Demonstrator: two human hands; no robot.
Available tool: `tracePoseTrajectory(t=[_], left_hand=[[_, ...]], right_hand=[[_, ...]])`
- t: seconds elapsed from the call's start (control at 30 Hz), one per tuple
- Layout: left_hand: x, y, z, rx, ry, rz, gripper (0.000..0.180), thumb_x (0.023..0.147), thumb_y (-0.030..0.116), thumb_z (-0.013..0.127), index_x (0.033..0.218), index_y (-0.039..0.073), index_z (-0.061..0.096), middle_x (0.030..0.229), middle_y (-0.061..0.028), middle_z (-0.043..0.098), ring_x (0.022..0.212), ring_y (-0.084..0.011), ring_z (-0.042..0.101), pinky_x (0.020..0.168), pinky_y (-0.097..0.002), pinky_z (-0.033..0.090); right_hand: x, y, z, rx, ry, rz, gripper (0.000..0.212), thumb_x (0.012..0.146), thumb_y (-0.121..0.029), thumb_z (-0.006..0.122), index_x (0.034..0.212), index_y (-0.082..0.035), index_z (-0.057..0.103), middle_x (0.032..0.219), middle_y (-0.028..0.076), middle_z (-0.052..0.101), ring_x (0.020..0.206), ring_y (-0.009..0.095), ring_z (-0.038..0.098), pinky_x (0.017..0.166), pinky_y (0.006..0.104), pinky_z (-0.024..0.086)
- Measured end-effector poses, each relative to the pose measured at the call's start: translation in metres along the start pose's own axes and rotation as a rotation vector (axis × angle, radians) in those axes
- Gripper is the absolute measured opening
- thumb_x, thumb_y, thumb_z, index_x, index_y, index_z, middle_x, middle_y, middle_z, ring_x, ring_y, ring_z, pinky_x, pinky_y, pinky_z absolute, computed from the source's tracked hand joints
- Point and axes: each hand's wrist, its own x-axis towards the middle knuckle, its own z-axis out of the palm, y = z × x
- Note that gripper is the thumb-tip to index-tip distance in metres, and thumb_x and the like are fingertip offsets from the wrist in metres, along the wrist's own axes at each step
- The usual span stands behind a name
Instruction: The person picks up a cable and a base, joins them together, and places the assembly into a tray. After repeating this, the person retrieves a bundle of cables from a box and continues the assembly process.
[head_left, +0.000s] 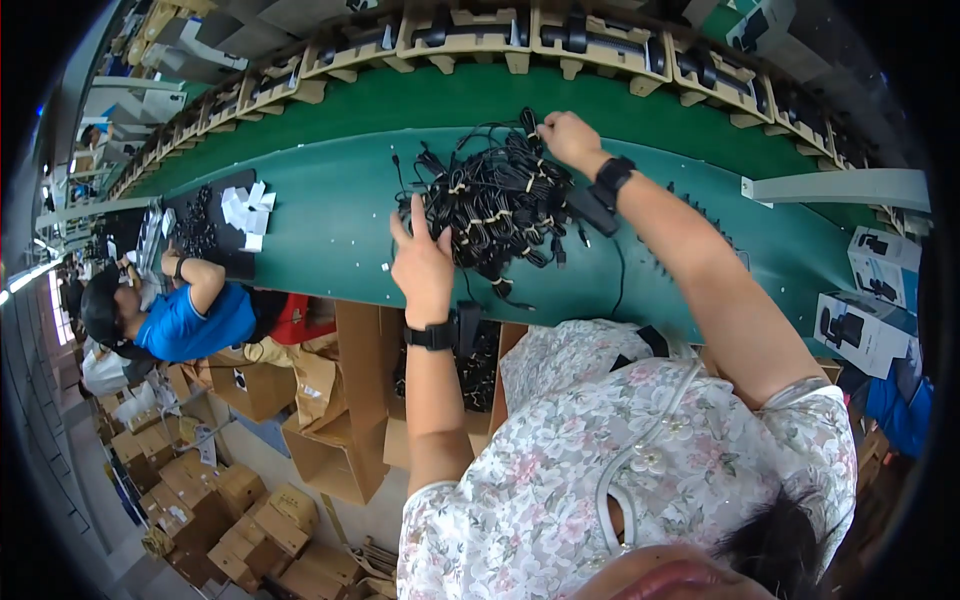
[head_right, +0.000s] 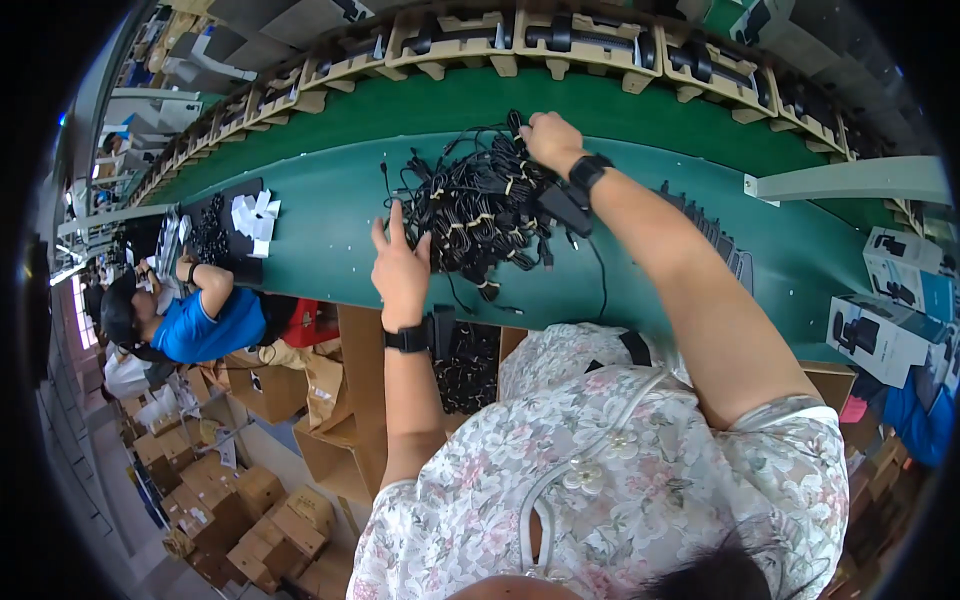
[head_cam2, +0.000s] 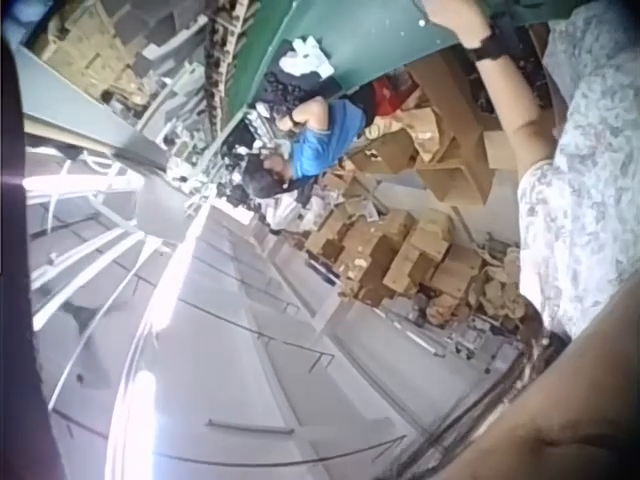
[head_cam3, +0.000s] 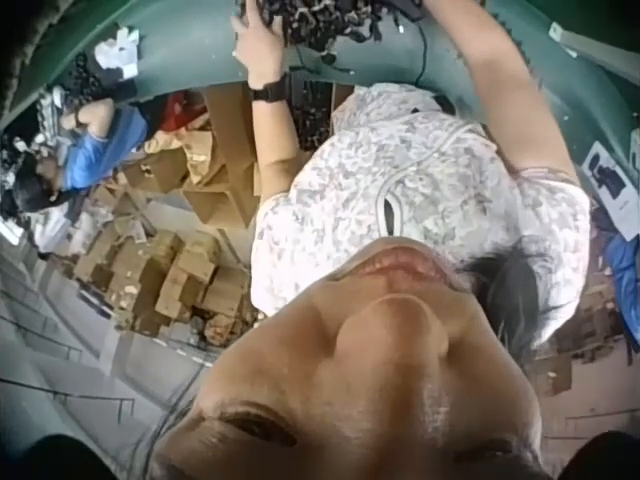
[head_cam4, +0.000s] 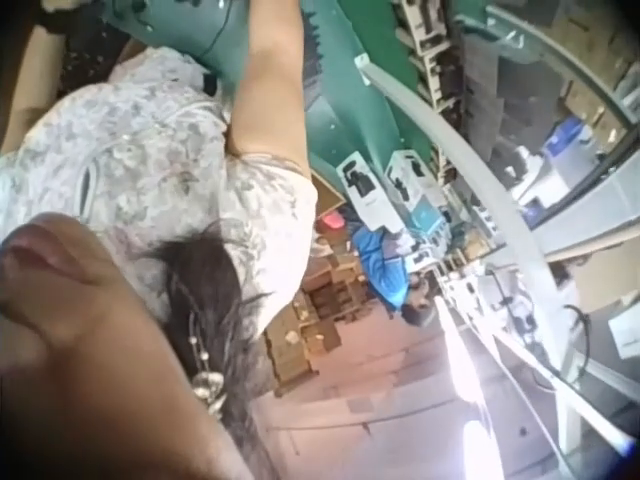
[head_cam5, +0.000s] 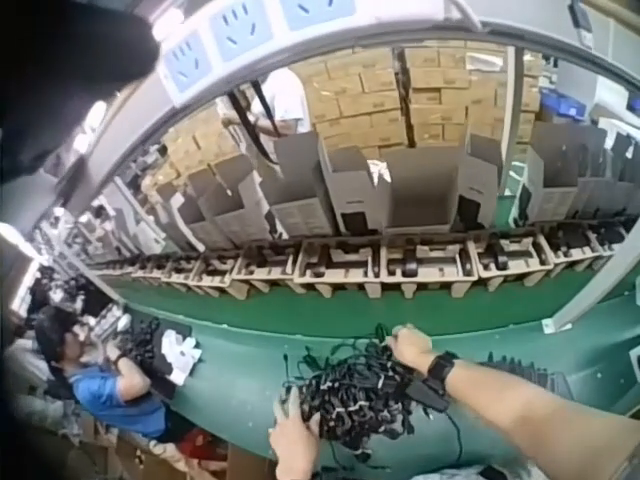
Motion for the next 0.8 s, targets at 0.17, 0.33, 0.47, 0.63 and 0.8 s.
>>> tracePoseTrajectory(t=[0.17,0.33,0.47,0.63,0.8], left_hand=[[-0.024,0.006,-0.013,-0.140,0.149,0.098,0.054,0.080,0.020,0.060,0.128,0.011,0.038,0.123,-0.0228,0.039,0.094,-0.0379,0.052,0.074,-0.0404,0.047],[-0.021,0.027,-0.039,-0.430,0.365,0.380,0.057,0.078,0.013,0.062,0.126,0.001,0.036,0.126,-0.0217,0.038,0.111,-0.0374,0.043,0.093,-0.0407,0.036],[0.007,0.086,-0.048,-0.641,0.431,0.558,0.054,0.078,0.010,0.061,0.125,-0.001,0.038,0.127,-0.0209,0.037,0.116,-0.0382,0.039,0.100,-0.0434,0.027],[0.053,0.135,-0.002,-0.541,0.182,0.673,0.049,0.078,0.008,0.058,0.123,0.001,0.041,0.121,-0.0190,0.045,0.111,-0.0307,0.044,0.100,-0.0428,0.027],[0.080,0.174,0.036,-0.472,-0.494,0.660,0.041,0.085,0.017,0.052,0.120,0.000,0.041,0.109,-0.0151,0.055,0.096,-0.0180,0.055,0.089,-0.0375,0.039]], right_hand=[[0.010,0.013,0.020,-0.138,0.192,-0.051,0.041,0.075,-0.030,0.063,0.105,-0.005,0.054,0.101,0.017,0.055,0.096,0.031,0.054,0.079,0.0401,0.045],[-0.006,0.010,-0.011,0.058,0.068,-0.099,0.034,0.074,-0.024,0.065,0.100,-0.005,0.054,0.089,0.011,0.059,0.089,0.030,0.055,0.076,0.0407,0.044],[-0.049,-0.002,-0.058,0.154,0.276,-0.337,0.027,0.077,-0.019,0.063,0.099,-0.006,0.055,0.084,0.008,0.059,0.083,0.027,0.056,0.071,0.0373,0.044],[-0.094,-0.007,-0.115,0.414,0.229,-0.463,0.020,0.081,-0.014,0.060,0.098,-0.005,0.056,0.082,0.004,0.059,0.075,0.015,0.055,0.064,0.0282,0.044],[-0.124,0.041,-0.151,0.937,0.191,-0.222,0.021,0.082,-0.013,0.060,0.100,-0.003,0.055,0.079,0.000,0.058,0.073,0.006,0.051,0.062,0.0232,0.043]])
